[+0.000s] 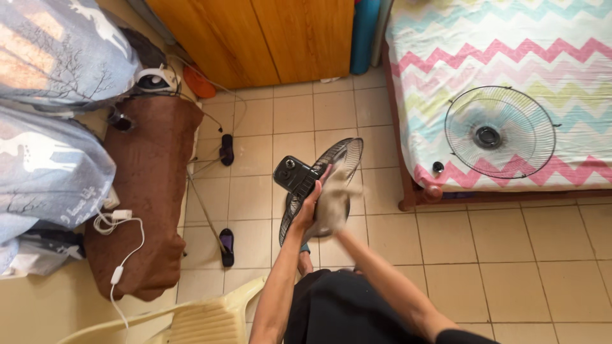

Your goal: The person sits on the floor and cleans a disassembled pedestal fan. They wipe the fan blades and central hub with a cloth, set the blade assembly aside, wipe the fan guard and motor housing, then clean a small round black cap component with the cloth.

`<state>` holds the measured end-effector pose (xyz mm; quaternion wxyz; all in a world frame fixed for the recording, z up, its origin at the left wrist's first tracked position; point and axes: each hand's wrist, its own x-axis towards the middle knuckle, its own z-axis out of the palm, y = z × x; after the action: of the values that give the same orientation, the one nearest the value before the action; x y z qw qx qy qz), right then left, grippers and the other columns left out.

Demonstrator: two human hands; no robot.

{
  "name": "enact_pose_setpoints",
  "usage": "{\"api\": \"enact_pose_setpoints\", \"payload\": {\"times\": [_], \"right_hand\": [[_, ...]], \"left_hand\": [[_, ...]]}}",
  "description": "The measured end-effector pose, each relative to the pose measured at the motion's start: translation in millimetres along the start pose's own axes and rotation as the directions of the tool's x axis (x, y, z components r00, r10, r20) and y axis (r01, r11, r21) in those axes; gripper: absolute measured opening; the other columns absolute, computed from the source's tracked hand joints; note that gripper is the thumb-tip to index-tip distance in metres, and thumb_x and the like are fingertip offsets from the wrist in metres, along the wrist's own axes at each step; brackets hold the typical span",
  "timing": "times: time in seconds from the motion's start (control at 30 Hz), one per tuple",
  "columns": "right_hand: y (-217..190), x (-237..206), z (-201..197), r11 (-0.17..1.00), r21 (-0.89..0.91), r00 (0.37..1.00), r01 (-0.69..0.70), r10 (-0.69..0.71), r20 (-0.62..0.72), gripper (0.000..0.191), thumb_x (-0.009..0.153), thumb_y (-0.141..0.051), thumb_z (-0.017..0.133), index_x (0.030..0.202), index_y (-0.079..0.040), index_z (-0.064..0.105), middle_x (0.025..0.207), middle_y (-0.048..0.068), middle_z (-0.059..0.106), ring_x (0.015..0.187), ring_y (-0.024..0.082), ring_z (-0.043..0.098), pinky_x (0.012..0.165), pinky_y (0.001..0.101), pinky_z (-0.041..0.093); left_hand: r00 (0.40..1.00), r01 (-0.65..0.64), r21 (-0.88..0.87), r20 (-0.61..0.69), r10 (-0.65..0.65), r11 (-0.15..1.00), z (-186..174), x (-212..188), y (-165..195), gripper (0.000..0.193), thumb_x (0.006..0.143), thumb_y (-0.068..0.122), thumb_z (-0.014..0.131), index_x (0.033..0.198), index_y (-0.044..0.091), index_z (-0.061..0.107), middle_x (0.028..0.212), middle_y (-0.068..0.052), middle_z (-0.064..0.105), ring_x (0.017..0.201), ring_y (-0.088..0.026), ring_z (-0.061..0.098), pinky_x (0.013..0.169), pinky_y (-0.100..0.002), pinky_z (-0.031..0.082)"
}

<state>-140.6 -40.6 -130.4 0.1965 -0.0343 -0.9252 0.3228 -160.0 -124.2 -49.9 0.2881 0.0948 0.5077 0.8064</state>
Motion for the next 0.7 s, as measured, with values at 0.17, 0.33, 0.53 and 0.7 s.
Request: {"api": "enact_pose_setpoints", "payload": {"times": [0.17,0.33,0.53,0.7], "right_hand": [[16,36,-4,0.976,0.071,0.978,-0.207,0.209,-0.023,0.056,0.105,-0.021,0.036,0.156,0.000,0.028,0.155,0.013,0.041,0.143,0.029,0.038,0.119,0.0375,0.031],[-14,-8,6,0.996,-0.020,0.993,-0.084,0.082,-0.088,0.056,0.105,-0.020,0.036,0.156,0.001,0.028,0.155,0.013,0.040,0.144,0.030,0.038,0.119,0.0378,0.031],[-8,20,1,0.986,0.011,0.986,-0.163,0.164,-0.035,0.056,0.104,-0.019,0.036,0.156,0.001,0.027,0.156,0.014,0.040,0.144,0.030,0.038,0.119,0.0382,0.031],[-18,13,-5,0.987,-0.027,0.981,-0.157,0.153,-0.116,0.057,0.104,-0.019,0.037,0.156,0.001,0.027,0.156,0.015,0.040,0.144,0.031,0.037,0.119,0.0386,0.030]], "left_hand": [[0.999,-0.040,-0.013,-0.010,0.040,0.999,8,-1,-3,0.061,0.108,0.044,0.048,0.154,0.003,0.047,0.152,-0.012,0.054,0.142,-0.022,0.048,0.121,-0.037,0.033],[0.950,0.233,-0.231,-0.153,-0.272,0.945,9,9,18,0.059,0.106,0.045,0.046,0.149,0.005,0.052,0.142,-0.009,0.060,0.127,-0.023,0.056,0.112,-0.039,0.039],[0.999,0.051,-0.235,0.017,-0.048,0.971,11,-6,13,0.062,0.103,0.050,0.047,0.153,0.013,0.047,0.154,-0.001,0.052,0.137,-0.013,0.051,0.116,-0.027,0.039],[0.984,0.132,-0.152,-0.098,-0.147,0.980,3,9,5,0.066,0.105,0.049,0.051,0.153,0.004,0.049,0.150,-0.011,0.055,0.134,-0.023,0.052,0.113,-0.035,0.040]]}}
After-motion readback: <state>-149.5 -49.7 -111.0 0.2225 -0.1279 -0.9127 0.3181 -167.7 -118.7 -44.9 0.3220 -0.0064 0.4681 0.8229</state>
